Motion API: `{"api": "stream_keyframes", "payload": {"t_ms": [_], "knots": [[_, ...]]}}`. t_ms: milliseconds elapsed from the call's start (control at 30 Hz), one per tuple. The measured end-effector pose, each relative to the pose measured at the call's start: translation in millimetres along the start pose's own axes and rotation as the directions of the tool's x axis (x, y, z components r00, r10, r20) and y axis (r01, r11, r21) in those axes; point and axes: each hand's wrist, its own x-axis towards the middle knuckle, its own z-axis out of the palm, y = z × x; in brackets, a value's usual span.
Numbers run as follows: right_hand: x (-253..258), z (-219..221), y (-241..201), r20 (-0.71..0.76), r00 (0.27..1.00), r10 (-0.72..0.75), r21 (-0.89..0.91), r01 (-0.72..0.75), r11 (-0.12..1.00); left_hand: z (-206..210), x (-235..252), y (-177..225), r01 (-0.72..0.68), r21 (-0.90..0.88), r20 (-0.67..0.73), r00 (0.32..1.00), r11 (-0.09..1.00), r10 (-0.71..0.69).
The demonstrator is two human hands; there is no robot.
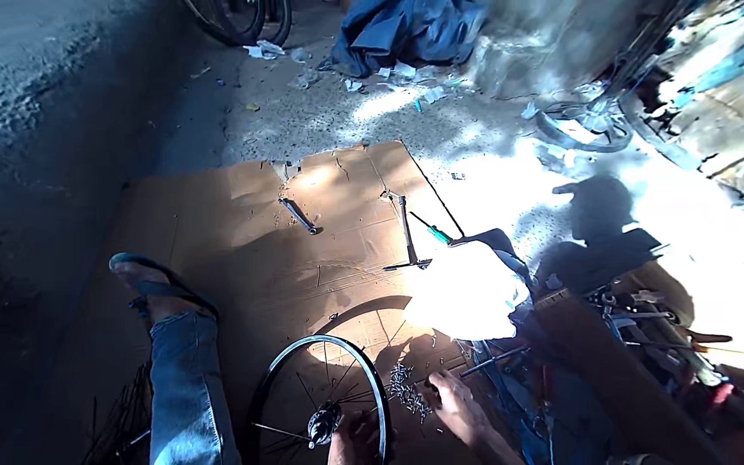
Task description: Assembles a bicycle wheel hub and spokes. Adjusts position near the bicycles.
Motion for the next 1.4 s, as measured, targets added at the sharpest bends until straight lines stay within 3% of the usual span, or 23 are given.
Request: {"api": "stream_keyframes", "payload": {"t_ms": [67, 200, 333, 433, 533, 633, 700, 900, 1167, 1267, 1400], "knots": [[-5.3, 18.8, 5.8, 0.079, 0.997, -0.022, 0.001, 0.022, 1.000, -0.4, 1.0, -0.1, -0.014, -0.007, 0.012, 1.000, 1.000, 0.014], [-3.2, 60.1, 6.8, -0.071, 0.996, -0.046, 0.032, 0.049, 0.998, 2.6, -3.8, 0.7, -0.024, 0.008, -0.009, 1.000, 1.000, 0.024], [-3.1, 57.4, -4.8, -0.018, 1.000, -0.006, -0.059, 0.005, 0.998, 0.9, -6.4, 0.7, -0.025, 0.003, -0.015, 1.000, 1.000, 0.025], [-5.3, 51.0, -1.0, -0.102, 0.994, -0.033, -0.086, 0.024, 0.996, 0.1, -4.8, -0.8, -0.026, -0.005, -0.016, 1.000, 1.000, 0.026], [-15.4, 37.6, -0.9, -0.277, 0.952, -0.127, 0.241, 0.197, 0.950, 1.2, -6.8, -1.9, -0.024, -0.009, -0.024, 0.999, 1.000, 0.024], [-24.1, 20.8, -21.7, -0.386, 0.897, -0.215, 0.579, 0.417, 0.701, 0.6, -4.3, -5.4, -0.042, -0.017, -0.042, 0.998, 0.999, 0.041], [-25.4, 9.5, -35.4, -0.375, 0.894, -0.247, 0.671, 0.445, 0.593, 0.1, -3.0, -6.3, -0.044, -0.001, -0.038, 0.998, 0.999, 0.044], [-18.7, -3.0, -51.3, -0.210, 0.925, -0.315, 0.756, 0.358, 0.548, 9.7, -12.9, 3.7, -0.036, 0.019, -0.034, 0.999, 0.999, 0.037], [-17.3, -6.2, -50.9, -0.175, 0.946, -0.274, 0.841, 0.288, 0.459, -0.5, -2.7, -2.8, -0.041, -0.020, -0.010, 0.999, 0.999, 0.040], [-15.5, -9.9, -51.0, -0.161, 0.944, -0.288, 0.828, 0.288, 0.481, 0.3, -3.5, -2.6, -0.033, -0.018, 0.001, 0.999, 0.999, 0.033], [-11.4, -13.3, -49.1, -0.171, 0.929, -0.327, 0.718, 0.345, 0.604, 0.6, -3.9, -2.8, -0.014, -0.015, -0.006, 1.000, 1.000, 0.014]]}}
